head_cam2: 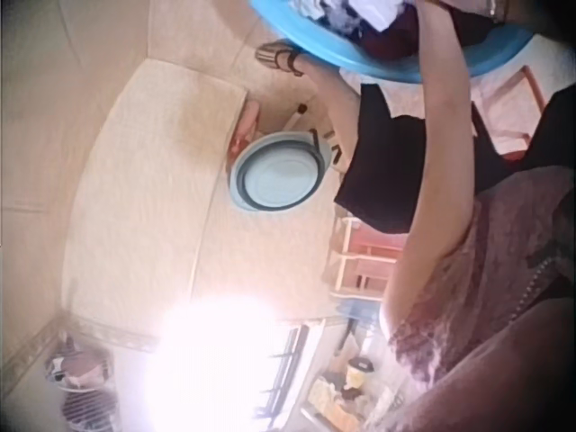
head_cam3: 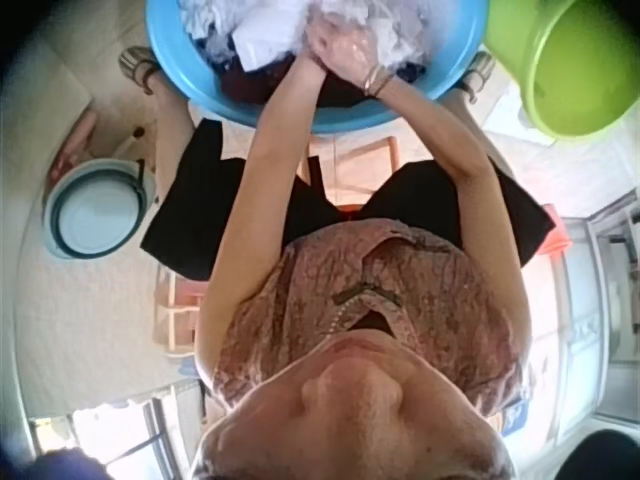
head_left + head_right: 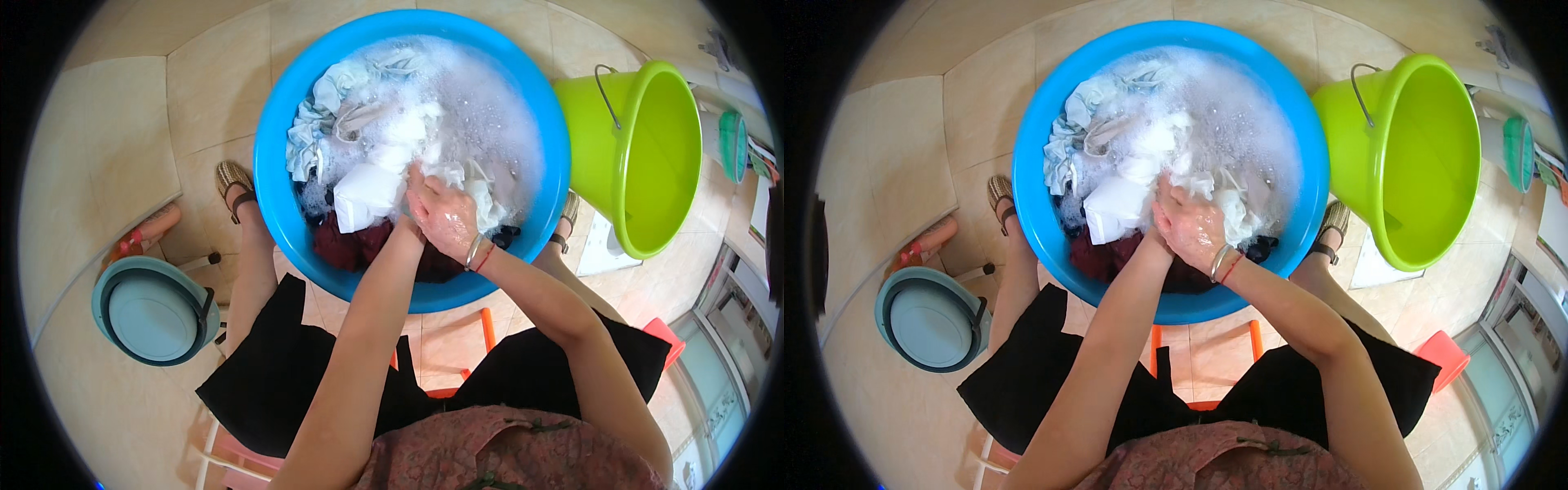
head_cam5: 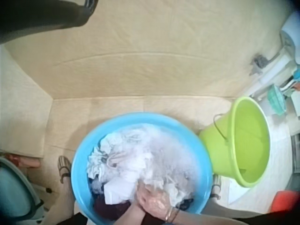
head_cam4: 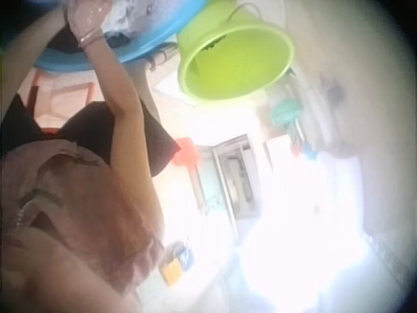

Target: The person sits on a small stool and hand-washes clothes in a blue basin filled with soapy water. They repeatedly submerge, scrub, and wring out a white garment and other items in the basin.

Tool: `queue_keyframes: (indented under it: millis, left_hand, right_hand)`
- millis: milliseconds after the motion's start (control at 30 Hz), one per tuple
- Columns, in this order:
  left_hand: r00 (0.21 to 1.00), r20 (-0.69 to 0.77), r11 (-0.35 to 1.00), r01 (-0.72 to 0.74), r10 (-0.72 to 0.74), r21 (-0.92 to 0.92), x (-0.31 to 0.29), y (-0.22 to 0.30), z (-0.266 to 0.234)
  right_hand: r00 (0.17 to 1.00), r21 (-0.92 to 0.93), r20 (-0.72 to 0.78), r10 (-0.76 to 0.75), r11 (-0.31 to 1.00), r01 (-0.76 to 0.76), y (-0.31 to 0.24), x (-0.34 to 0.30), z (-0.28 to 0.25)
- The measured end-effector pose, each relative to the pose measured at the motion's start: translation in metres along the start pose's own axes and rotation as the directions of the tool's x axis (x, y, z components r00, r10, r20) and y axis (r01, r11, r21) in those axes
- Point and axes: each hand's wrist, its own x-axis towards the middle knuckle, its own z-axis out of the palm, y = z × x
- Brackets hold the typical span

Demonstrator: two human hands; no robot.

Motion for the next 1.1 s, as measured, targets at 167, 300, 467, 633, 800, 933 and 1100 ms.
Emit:
queue_keyframes:
  millis: [167, 300, 467, 633, 800, 933, 1100]
  left_hand:
    - [0.931, 0.124, 0.939, 0.337, -0.343, 0.065, 0.026, 0.031, -0.068]
    - [0.829, -0.486, 0.77, 0.494, -0.277, 0.403, 0.04, 0.013, -0.001]
    - [0.768, -0.62, 0.762, 0.496, -0.161, 0.416, 0.05, 0.021, 0.026]
    - [0.818, -0.565, 0.734, 0.447, -0.105, 0.511, 0.025, 0.033, 0.055]
    - [0.988, -0.154, 0.34, 0.153, -0.023, 0.928, -0.044, 0.039, 0.117]
    - [0.941, 0.105, -0.184, -0.171, -0.321, 0.968, -0.092, 0.062, 0.131]
    - [0.832, 0.05, -0.563, -0.417, -0.552, 0.714, -0.117, 0.082, 0.194]
  right_hand:
    - [0.997, 0.025, 0.067, -0.041, 0.999, 0.04, 0.032, 0.037, 0.03]
    - [0.994, -0.037, 0.083, 0.076, 0.997, -0.073, 0.073, 0.064, 0.037]
    - [0.948, 0.042, 0.2, 0.246, 0.965, -0.259, 0.085, 0.087, 0.034]
    - [0.699, 0.367, 0.383, 0.605, 0.595, -0.716, 0.1, 0.053, 0.021]
    - [0.749, 0.576, 0.464, 0.473, 0.481, -0.661, 0.096, 0.018, -0.013]
    - [0.681, 0.642, 0.661, 0.315, 0.232, -0.73, 0.049, 0.02, -0.052]
    - [0.877, 0.894, 0.402, 0.264, 0.094, -0.438, 0.036, 0.0, -0.085]
